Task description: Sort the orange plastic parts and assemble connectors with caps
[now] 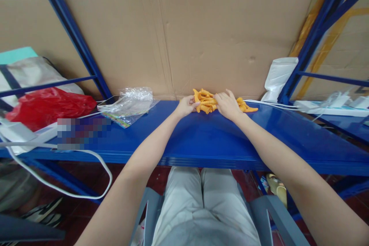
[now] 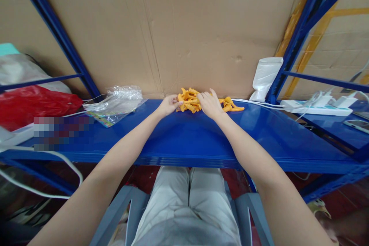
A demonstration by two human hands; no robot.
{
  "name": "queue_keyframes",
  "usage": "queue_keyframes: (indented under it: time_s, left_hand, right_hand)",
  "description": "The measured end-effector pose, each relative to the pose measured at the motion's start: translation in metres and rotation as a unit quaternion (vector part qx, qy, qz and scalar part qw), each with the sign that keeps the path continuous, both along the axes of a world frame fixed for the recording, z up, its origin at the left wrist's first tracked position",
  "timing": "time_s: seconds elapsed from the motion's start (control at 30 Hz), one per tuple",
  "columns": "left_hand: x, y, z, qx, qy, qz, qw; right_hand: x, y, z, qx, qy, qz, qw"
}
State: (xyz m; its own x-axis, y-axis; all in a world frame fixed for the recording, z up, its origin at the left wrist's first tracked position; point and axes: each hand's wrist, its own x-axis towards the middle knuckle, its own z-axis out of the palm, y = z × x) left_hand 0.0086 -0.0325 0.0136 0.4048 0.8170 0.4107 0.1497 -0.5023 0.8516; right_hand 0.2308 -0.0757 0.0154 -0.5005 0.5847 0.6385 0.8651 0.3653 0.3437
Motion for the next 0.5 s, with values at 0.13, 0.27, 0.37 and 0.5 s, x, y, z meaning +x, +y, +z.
queue_keyframes:
  time_s: [0.13,0.27,0.37,0.5]
  left_hand:
    - [-0.006,0.009,-0.006,0.036,0.034,0.038,0.998]
    - [-0.01,0.014,-0.008,0.068,0.047,0.048,0.995]
    - [-0.009,0.015,-0.009,0.08,0.051,0.044,0.994]
    - [-0.008,0.019,-0.013,0.098,0.053,0.048,0.993]
  right_hand:
    - [-0.002,-0.001,-0.006,-0.02,0.007,0.008,1.0]
    - [-0.006,-0.001,-0.008,-0.041,0.014,0.011,0.999]
    - [-0.007,0.001,-0.009,-0.053,0.014,0.02,0.998]
    - [-0.006,0.002,-0.01,-0.06,0.018,0.034,0.997]
